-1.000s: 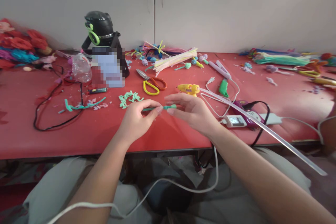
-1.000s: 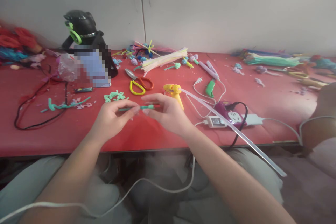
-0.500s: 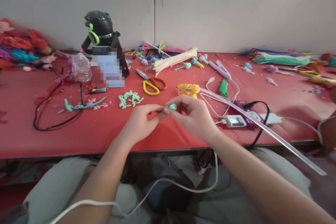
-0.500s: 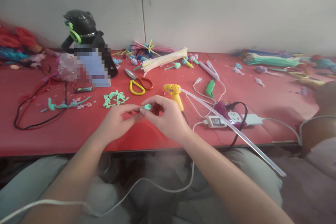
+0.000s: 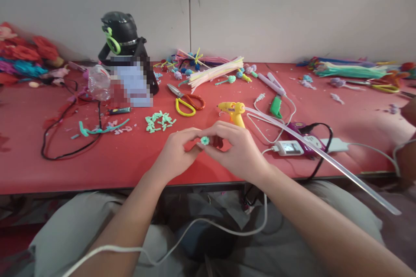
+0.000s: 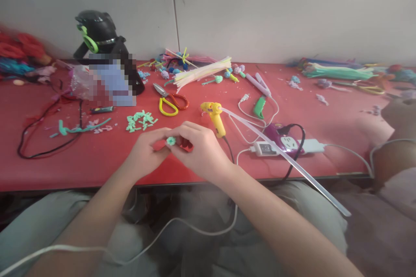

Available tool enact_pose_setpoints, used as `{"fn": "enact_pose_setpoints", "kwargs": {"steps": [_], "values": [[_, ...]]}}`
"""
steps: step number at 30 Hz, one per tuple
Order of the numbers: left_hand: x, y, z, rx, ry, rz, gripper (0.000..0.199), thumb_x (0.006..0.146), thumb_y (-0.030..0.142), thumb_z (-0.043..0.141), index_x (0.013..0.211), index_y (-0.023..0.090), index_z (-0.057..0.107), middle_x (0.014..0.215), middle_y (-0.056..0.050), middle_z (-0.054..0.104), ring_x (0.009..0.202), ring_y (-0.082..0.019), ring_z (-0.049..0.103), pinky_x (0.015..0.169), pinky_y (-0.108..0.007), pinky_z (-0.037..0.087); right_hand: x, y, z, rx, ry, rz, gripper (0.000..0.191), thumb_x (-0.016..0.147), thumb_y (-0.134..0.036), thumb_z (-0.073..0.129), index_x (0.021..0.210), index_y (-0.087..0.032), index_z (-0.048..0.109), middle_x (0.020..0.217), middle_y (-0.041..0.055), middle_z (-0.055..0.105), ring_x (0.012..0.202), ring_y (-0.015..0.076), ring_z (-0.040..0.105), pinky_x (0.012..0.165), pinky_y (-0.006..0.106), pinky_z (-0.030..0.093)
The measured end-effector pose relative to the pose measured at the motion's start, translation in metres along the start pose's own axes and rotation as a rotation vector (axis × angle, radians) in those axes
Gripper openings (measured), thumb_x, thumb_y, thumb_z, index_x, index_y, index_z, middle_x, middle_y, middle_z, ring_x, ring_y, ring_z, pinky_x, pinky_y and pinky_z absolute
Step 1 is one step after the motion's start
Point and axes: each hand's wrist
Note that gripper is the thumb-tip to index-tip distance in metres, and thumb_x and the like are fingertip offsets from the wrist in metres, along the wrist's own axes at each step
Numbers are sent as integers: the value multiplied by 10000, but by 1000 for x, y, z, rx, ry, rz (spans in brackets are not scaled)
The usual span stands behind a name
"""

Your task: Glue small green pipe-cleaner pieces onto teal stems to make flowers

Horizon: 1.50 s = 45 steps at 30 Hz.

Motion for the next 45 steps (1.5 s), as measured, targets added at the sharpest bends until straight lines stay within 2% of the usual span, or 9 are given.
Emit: {"fn": "enact_pose_setpoints", "kwargs": {"steps": [6,13,18,24,28,34,45], "values": [[-2,-3,1,60,62,75,184,880,127,560,867,190,733,852,-29,744,809,-175,690,753,-265,514,0,-2,-1,-14,28,-33,126,897,-168,685,1007,-207,730,771,2,615,676,125,561,650,268,495],[-3,0,-3,80,-4,108,256,891,90,510,939,194,739,962,-60,757,900,-194,679,815,-300,526,0,-2,-4,-16,-4,-56,126,894,-176,693,1009,-218,718,775,0,628,672,128,558,644,265,493],[-3,0,-4,102,-27,136,282,885,66,485,958,196,724,948,-58,734,898,-195,652,825,-312,513,0,-2,-5,-11,-24,-67,130,891,-167,686,1008,-220,708,794,3,644,693,132,574,657,266,497],[-3,-1,-2,92,-72,116,229,947,120,486,947,198,702,978,-65,735,909,-195,649,827,-316,505,-1,-1,-7,-26,-32,-77,47,909,-161,664,919,-194,696,773,9,638,681,125,592,653,259,496],[-4,-2,-2,84,-86,114,223,971,141,481,944,199,695,985,-65,734,919,-191,649,827,-311,502,-2,0,-7,-45,-42,-79,56,919,-164,652,900,-194,695,777,12,638,675,124,590,648,260,491],[-3,-2,-3,102,-87,99,214,922,101,483,911,198,673,927,-50,714,923,-200,650,848,-324,503,-1,1,-6,-40,-44,-63,81,893,-159,684,964,-195,704,814,21,667,714,137,600,676,264,500],[-4,-3,-3,192,-112,108,203,928,81,464,884,184,633,938,-50,703,901,-200,627,810,-325,474,-3,4,-4,-69,-18,-107,106,890,-76,626,865,-141,706,766,20,651,660,113,586,634,237,467]]}}
Point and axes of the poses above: each hand's wrist, its own x-axis towards the middle knuckle, its own z-axis out of the palm, y = z × x
